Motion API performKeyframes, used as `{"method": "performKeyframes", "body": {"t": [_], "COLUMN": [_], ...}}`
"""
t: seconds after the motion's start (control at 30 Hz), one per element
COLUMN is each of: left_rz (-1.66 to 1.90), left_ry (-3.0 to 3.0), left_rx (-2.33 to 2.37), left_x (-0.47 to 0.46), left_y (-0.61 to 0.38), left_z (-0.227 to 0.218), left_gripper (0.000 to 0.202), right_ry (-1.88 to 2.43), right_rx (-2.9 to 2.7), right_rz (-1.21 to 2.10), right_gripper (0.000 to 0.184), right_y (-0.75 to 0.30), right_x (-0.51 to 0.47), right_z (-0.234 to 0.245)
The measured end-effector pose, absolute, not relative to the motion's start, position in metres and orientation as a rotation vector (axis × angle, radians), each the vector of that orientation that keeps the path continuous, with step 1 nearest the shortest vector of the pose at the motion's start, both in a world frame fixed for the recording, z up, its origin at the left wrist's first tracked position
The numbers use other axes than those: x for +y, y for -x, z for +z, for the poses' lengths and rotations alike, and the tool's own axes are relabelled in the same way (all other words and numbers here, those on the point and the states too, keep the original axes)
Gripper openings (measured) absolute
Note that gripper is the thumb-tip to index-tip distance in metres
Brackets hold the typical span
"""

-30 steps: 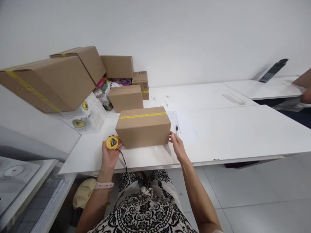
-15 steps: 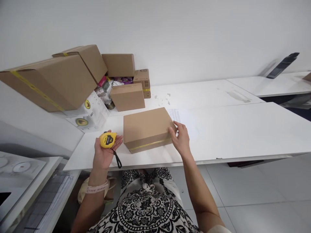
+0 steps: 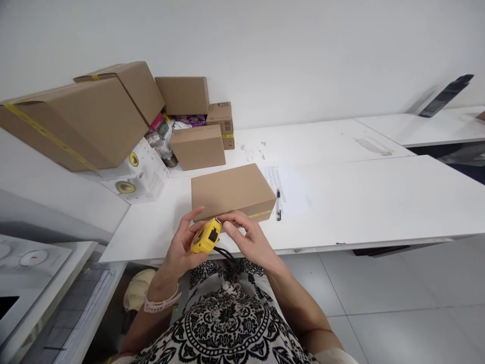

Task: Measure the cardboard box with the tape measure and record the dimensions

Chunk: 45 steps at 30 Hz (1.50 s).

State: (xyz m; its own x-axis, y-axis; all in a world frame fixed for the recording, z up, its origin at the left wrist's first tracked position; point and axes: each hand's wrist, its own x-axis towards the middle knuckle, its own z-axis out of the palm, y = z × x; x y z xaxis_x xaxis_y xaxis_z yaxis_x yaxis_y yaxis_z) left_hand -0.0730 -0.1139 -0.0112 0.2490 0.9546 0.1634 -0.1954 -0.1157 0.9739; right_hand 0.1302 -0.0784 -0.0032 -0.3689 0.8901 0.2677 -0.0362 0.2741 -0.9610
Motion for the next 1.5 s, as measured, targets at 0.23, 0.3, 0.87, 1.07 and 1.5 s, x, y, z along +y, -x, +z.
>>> {"method": "performKeyframes", "body": {"t": [0.23,0.3,0.87,1.07,1.5], "left_rz": [0.963,0.961,1.411,1.357,1.238], "left_ry": [-1.403,-1.375,-0.993,-1.015,-1.081], "left_rx": [0.807,0.801,1.204,1.218,1.151], "left_x": [-0.124,-0.124,-0.029,-0.017,-0.003], "left_y": [0.082,0.089,0.149,0.167,0.190], "left_z": [-0.010,-0.009,-0.018,-0.022,-0.019], "left_gripper": [0.098,0.093,0.044,0.046,0.040], "right_ry": [0.779,0.740,1.338,1.396,1.369], "right_rx": [-1.422,-1.382,-1.004,-0.973,-0.976], "right_rz": [1.574,1.656,1.179,1.242,1.328], "right_gripper": [0.030,0.035,0.023,0.034,0.041], "right_y": [-0.134,-0.144,-0.208,-0.201,-0.191], "right_x": [-0.085,-0.080,0.087,0.081,0.073], "right_z": [-0.008,-0.007,-0.043,-0.045,-0.052]}}
